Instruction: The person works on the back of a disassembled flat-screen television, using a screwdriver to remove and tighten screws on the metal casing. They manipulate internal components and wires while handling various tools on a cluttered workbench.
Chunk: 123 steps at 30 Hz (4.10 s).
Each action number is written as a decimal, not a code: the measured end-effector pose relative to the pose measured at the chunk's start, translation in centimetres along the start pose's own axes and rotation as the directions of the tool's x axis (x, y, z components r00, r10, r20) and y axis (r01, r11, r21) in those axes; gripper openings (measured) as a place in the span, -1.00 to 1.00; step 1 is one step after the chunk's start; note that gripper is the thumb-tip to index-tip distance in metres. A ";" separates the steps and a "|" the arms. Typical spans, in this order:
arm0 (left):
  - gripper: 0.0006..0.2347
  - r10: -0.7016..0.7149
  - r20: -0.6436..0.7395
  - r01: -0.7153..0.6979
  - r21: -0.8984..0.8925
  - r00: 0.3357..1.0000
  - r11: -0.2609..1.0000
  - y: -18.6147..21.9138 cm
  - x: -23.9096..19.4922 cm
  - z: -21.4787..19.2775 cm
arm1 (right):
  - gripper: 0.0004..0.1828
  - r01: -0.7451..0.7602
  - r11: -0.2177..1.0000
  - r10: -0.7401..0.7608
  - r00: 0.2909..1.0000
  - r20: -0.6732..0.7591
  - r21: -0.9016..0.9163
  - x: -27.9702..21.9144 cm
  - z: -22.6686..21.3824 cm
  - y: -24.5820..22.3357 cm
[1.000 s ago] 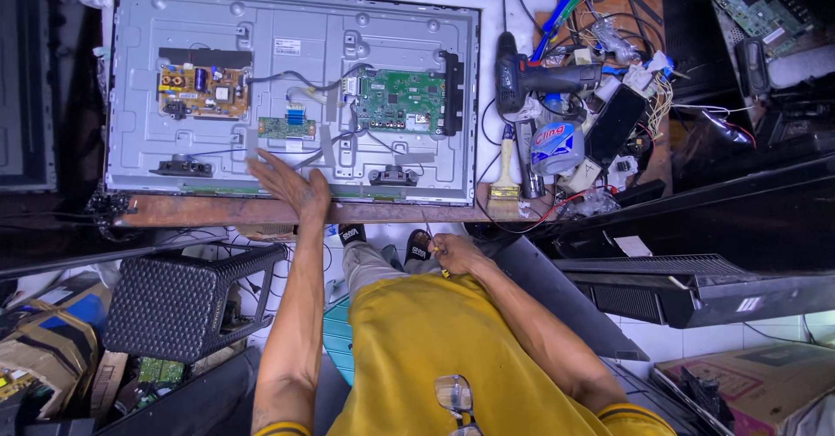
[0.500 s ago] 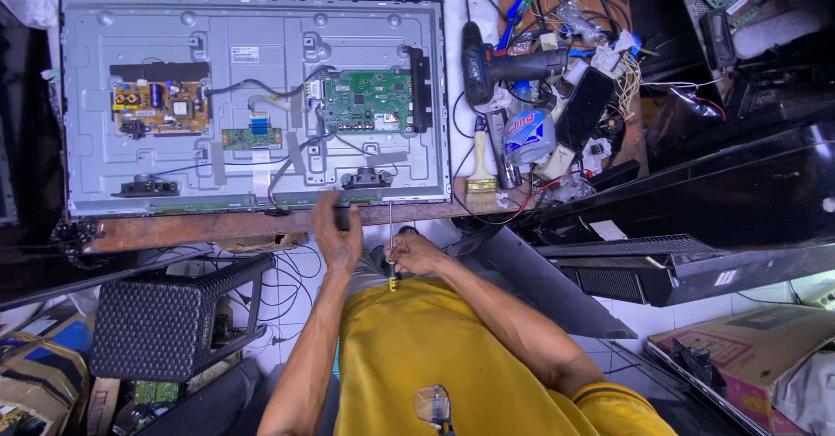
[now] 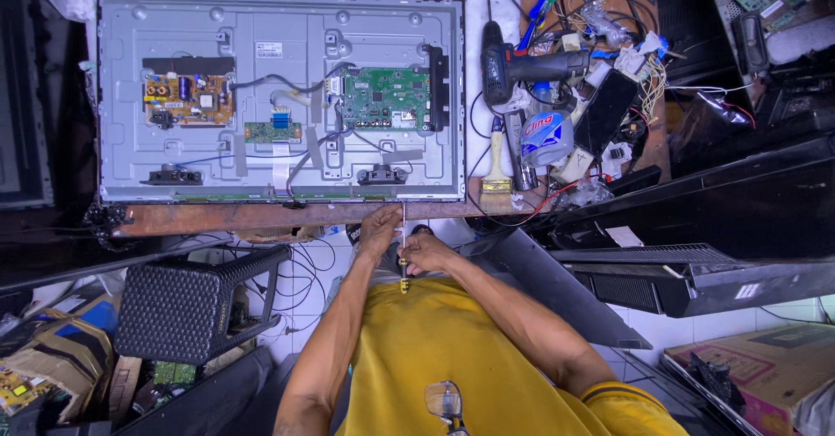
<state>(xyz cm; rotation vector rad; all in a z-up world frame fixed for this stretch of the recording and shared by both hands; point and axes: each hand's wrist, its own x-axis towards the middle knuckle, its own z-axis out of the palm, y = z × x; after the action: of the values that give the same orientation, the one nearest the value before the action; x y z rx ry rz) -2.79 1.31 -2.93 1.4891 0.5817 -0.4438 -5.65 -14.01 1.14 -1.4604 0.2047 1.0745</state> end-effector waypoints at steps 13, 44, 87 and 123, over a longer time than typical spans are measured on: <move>-0.75 0.056 0.056 -0.051 -0.082 0.997 0.995 -1.1 1.2 0.2 | -0.59 -0.031 0.999 0.030 0.999 -0.038 -0.028 1.0 -0.1 1.1; -0.74 -0.062 0.097 0.083 -0.233 0.993 0.969 1.5 -0.1 -0.1 | -0.81 0.086 0.996 -0.084 0.964 -0.254 -0.006 2.1 0.3 3.9; -0.70 -0.015 0.133 0.066 -0.390 0.991 0.918 3.2 4.2 4.5 | -0.68 0.215 0.968 -0.144 0.899 -0.414 0.130 -1.2 -0.6 0.3; -0.66 -0.107 0.030 0.111 -0.262 0.994 0.959 5.5 4.1 5.3 | -0.52 0.129 0.762 0.063 0.961 -0.270 0.634 1.3 -0.2 -4.6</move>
<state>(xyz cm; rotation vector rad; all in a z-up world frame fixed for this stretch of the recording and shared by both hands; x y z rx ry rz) 4.21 -3.38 -1.15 1.2028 0.6859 -0.4448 -1.66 -12.51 3.40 -0.9575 0.6835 0.6544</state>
